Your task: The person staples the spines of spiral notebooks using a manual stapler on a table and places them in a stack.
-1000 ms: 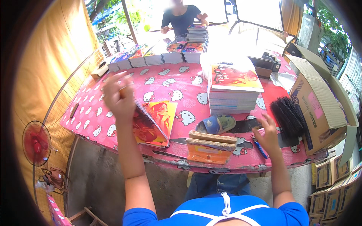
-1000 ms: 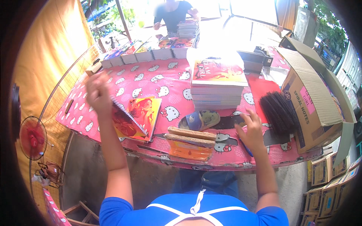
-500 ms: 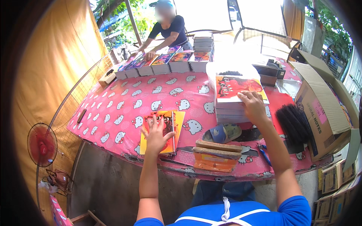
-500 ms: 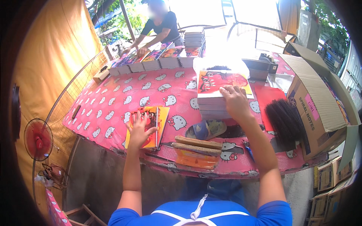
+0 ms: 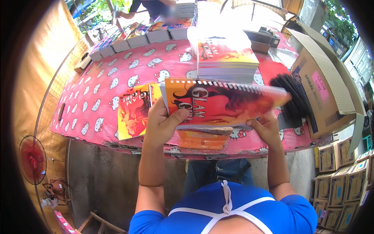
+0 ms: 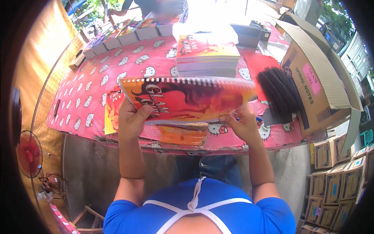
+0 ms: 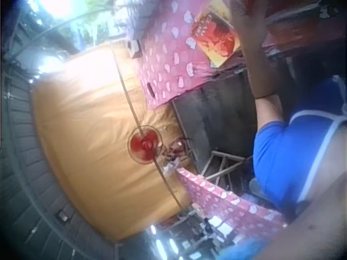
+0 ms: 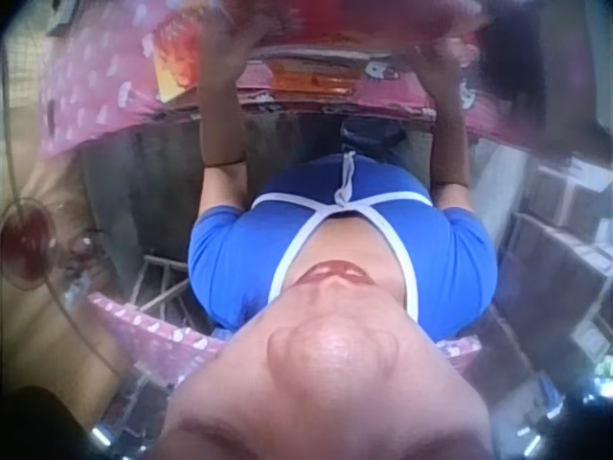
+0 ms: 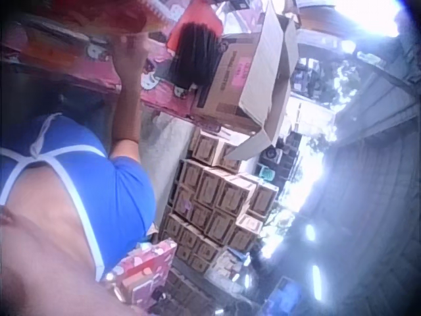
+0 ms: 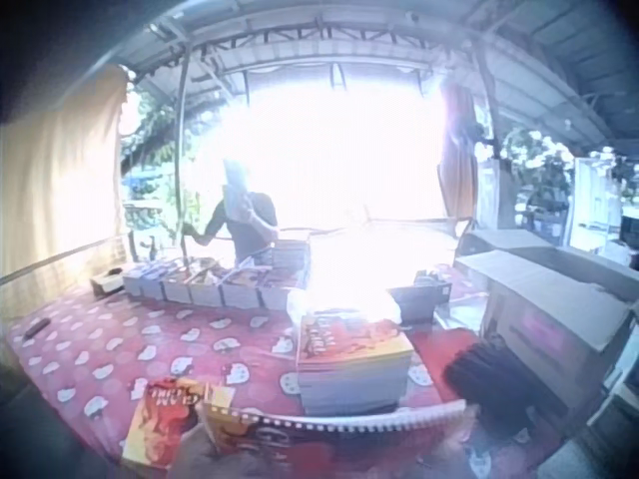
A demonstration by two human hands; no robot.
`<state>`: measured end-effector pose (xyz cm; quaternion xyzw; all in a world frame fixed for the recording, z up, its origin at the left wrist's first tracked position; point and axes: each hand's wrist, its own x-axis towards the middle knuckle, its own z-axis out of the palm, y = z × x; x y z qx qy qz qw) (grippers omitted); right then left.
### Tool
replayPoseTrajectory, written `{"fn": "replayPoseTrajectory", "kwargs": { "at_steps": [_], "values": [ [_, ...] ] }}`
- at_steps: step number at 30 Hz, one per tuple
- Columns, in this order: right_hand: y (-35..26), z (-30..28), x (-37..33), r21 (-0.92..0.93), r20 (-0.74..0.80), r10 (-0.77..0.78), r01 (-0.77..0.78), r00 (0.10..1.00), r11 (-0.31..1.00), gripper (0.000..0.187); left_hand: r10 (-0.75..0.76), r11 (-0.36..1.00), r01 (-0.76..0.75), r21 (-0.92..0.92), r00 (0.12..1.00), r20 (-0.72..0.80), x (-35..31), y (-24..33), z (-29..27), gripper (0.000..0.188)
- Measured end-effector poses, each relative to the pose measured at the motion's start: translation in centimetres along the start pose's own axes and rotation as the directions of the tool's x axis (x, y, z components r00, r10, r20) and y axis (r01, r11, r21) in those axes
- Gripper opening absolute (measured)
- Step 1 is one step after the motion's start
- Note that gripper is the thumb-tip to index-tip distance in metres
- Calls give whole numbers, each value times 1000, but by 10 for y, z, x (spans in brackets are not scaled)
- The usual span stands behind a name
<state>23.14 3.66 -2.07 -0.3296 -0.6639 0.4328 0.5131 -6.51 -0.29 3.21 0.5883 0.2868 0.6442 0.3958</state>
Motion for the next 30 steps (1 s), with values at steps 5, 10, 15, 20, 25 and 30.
{"fn": "replayPoseTrajectory", "kwargs": {
  "at_steps": [5,10,15,20,25,30],
  "values": [
    [3,13,-19,-268,-94,-159,129,983,955,10,75,965,-49,256,993,-91,1,11,11,36],
    [45,26,-36,-324,107,19,17,994,946,35,-19,977,83,197,951,-309,-21,-19,13,63],
    [50,36,-56,-226,-33,-6,-2,999,974,82,-133,981,181,63,882,-452,-49,-50,4,80],
    [32,25,-55,-299,186,-18,74,982,951,90,-281,953,194,-232,852,-443,-47,-44,14,77],
    [93,-103,50,-800,-246,-264,-41,933,599,28,319,730,-41,682,903,-287,-34,-37,32,75],
    [131,-137,103,-942,-327,182,-335,927,19,27,200,106,-228,968,958,204,-29,-11,102,60]
  ]
}}
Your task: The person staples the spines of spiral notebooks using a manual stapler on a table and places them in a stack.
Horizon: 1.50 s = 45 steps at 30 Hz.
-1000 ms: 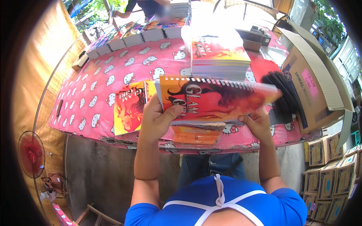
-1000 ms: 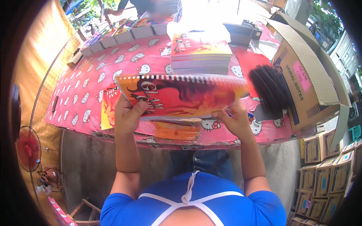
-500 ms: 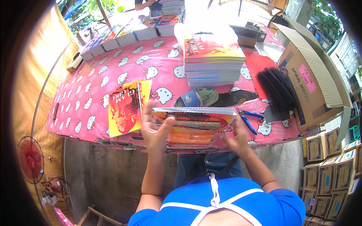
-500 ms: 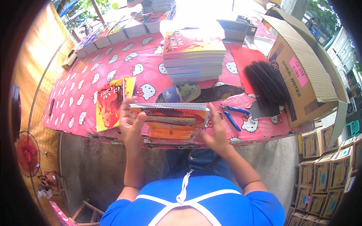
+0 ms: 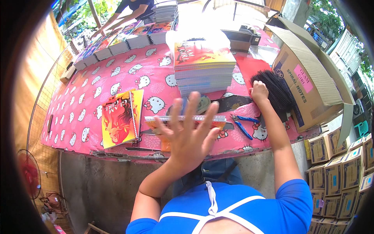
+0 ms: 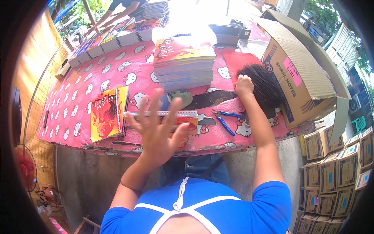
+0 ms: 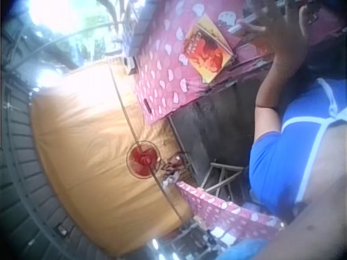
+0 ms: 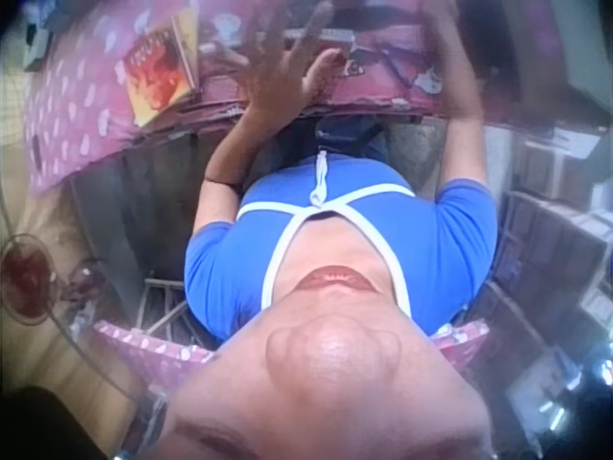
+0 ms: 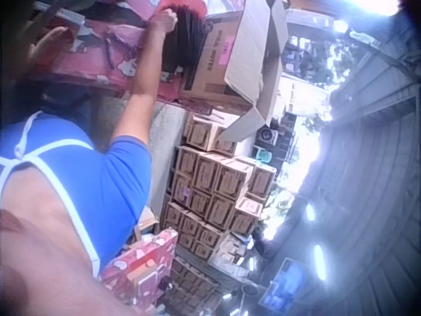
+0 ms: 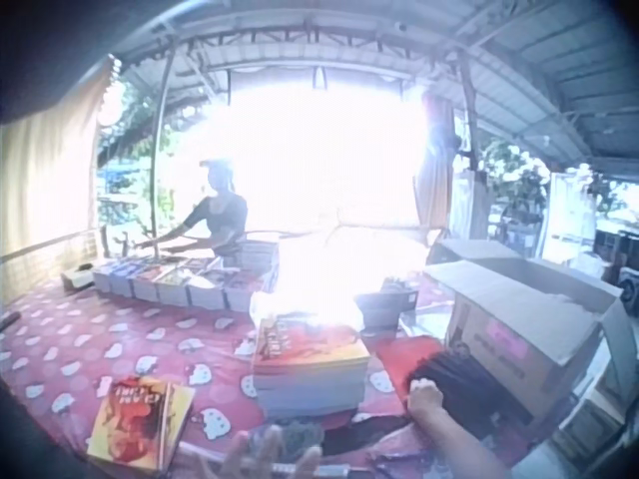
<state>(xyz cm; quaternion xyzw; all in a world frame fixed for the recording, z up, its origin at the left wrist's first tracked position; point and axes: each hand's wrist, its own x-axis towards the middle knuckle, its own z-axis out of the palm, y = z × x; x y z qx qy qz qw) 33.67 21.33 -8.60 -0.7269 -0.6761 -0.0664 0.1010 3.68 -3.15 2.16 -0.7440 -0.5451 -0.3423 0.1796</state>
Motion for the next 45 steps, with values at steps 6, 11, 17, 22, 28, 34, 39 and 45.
{"fn": "replayPoseTrajectory", "kwargs": {
  "at_steps": [6,11,17,22,28,34,39,45],
  "values": [
    [5,-7,10,88,-29,-91,93,995,992,19,43,962,7,-273,984,175,3,-7,19,42],
    [-25,-60,-59,495,-408,-318,500,856,710,19,-13,911,11,-412,1000,-3,1,-14,34,22],
    [-68,-125,-162,841,-276,-453,441,848,313,24,-62,897,43,-441,998,-29,5,-12,30,17],
    [-73,-137,-161,850,-258,-407,406,876,336,20,-37,896,31,-444,999,-4,4,-13,29,18],
    [-68,-137,-146,872,-190,-611,419,768,255,14,-45,885,37,-464,999,-6,2,-12,28,19],
    [-81,-150,-164,947,0,-527,168,850,272,19,-111,880,94,-465,994,-9,1,-10,28,22],
    [-88,-143,-170,717,-346,-516,576,784,394,18,-73,894,55,-444,997,-22,1,-12,26,23],
    [-92,-146,-162,720,-225,-632,564,741,404,12,-79,916,57,-397,996,-40,-6,-13,26,21]
  ]
}}
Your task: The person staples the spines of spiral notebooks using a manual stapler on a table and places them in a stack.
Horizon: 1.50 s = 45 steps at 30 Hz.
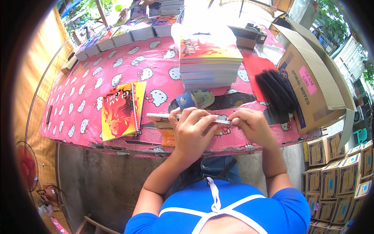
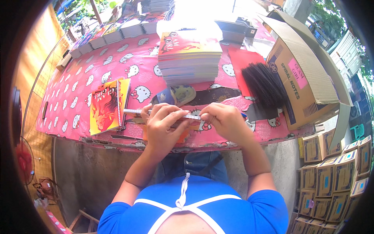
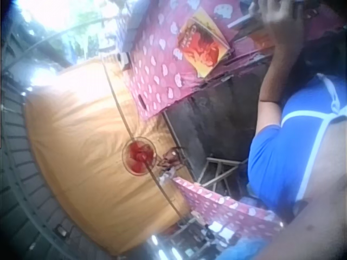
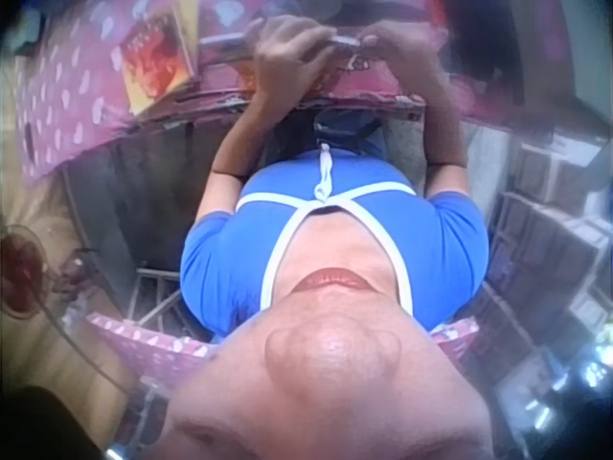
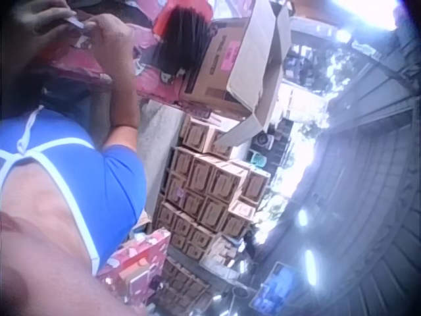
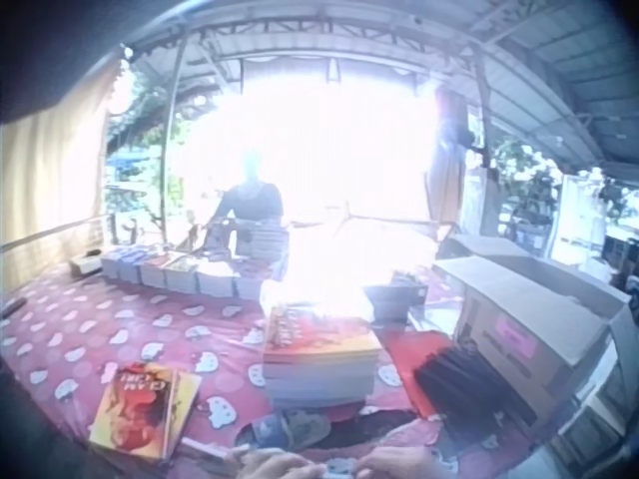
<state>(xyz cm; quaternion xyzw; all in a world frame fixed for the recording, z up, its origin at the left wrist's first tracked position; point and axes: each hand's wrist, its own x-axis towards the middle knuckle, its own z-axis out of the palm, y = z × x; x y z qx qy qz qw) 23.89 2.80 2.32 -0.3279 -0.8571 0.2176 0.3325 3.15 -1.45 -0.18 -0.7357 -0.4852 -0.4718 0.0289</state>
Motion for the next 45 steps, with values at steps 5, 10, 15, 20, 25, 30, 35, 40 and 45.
{"fn": "replayPoseTrajectory", "kwargs": {
  "at_steps": [5,10,15,20,25,30,35,40,45],
  "values": [
    [63,14,77,-61,208,-154,170,966,984,36,20,1000,-20,-3,1000,-9,-4,1,0,23],
    [108,80,91,-418,514,-54,305,856,856,40,-34,999,33,-12,998,-55,-1,0,4,26],
    [101,43,62,-54,52,76,-73,996,996,35,-33,999,32,-32,999,-38,-4,-5,1,23],
    [90,10,14,845,166,-5,-140,986,516,29,-11,998,8,-61,998,-61,0,-8,4,24],
    [77,-2,12,739,50,148,-136,988,660,29,-59,995,57,-86,998,-18,-2,-8,2,26],
    [76,8,32,384,76,261,-270,962,883,29,-174,966,170,197,985,7,5,-8,-19,30],
    [78,32,42,284,127,201,-229,971,931,29,-225,965,223,141,974,5,-2,-32,-32,31],
    [58,37,49,837,173,56,-176,983,518,28,-238,968,239,80,971,-19,-7,-32,-35,30],
    [53,36,56,804,183,147,-234,972,547,33,-227,969,234,77,969,-99,-10,-40,-41,36]
  ]
}}
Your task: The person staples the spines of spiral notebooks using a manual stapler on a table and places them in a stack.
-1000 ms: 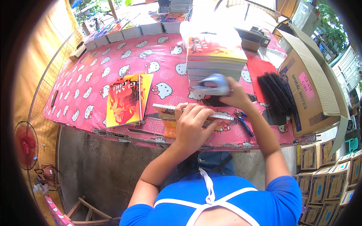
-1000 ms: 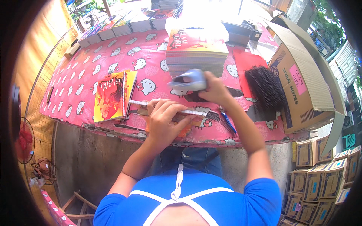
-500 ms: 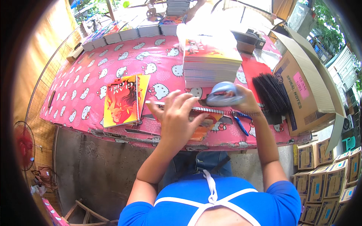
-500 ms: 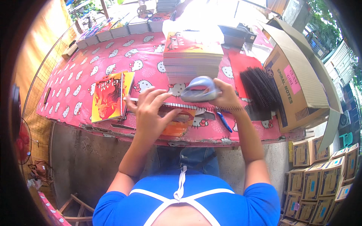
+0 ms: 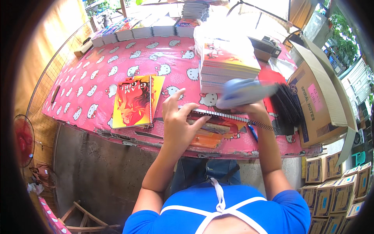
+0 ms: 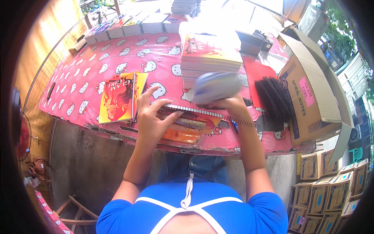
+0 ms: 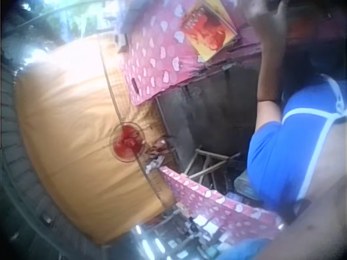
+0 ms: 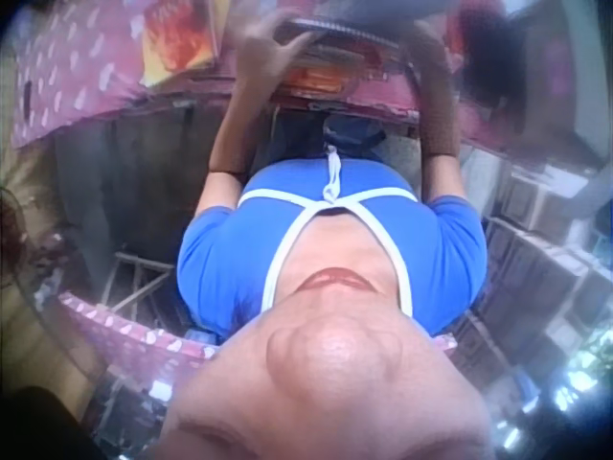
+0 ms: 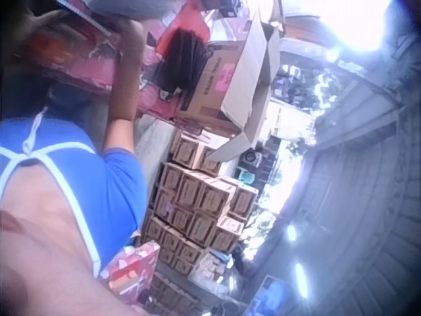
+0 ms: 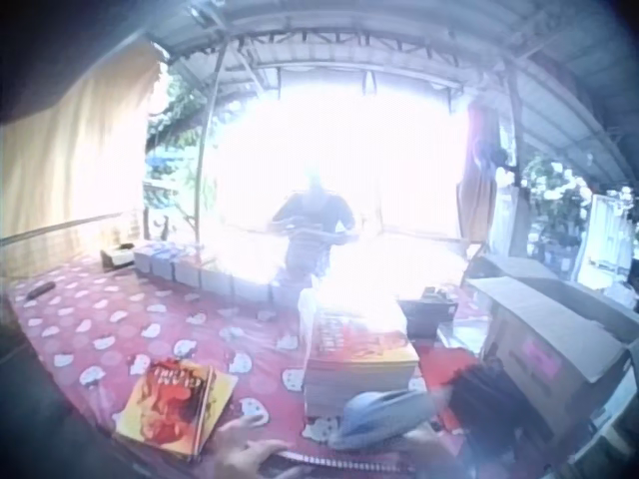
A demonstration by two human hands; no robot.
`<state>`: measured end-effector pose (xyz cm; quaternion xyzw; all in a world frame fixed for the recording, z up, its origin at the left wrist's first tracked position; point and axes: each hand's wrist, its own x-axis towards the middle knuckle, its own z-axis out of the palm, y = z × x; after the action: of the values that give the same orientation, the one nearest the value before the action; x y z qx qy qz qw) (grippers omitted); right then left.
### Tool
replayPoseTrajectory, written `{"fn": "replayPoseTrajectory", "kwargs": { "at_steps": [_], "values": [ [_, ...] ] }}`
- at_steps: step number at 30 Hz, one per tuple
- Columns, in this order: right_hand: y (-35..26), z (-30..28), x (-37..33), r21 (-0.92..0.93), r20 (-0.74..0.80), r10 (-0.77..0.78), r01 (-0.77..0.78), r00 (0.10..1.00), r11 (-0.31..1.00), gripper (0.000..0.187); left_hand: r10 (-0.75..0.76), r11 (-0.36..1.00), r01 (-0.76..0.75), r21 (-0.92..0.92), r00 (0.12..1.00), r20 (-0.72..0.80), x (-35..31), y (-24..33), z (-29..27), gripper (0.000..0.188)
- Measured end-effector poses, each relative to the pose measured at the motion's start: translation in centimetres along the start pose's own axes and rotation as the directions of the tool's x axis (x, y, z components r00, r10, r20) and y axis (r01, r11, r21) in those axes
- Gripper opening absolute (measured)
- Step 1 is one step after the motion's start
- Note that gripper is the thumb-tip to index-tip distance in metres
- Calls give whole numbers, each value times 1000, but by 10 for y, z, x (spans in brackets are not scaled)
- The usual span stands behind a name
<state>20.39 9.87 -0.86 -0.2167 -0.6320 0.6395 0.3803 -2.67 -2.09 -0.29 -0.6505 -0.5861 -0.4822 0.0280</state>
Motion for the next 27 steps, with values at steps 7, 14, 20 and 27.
{"fn": "replayPoseTrajectory", "kwargs": {
  "at_steps": [7,14,20,27],
  "values": [
    [6,3,27,-439,-33,23,-36,999,898,41,-189,956,175,-236,981,-37,-2,-12,5,39],
    [10,14,40,-347,-28,25,-33,999,937,38,-342,794,313,-521,939,43,-5,-23,1,53],
    [17,19,58,-754,4,-75,52,997,655,40,-445,467,309,-828,892,82,-10,-34,4,44],
    [10,34,66,-950,-1,-33,9,999,312,31,-433,481,316,-818,897,91,-12,-42,1,34]
  ]
}}
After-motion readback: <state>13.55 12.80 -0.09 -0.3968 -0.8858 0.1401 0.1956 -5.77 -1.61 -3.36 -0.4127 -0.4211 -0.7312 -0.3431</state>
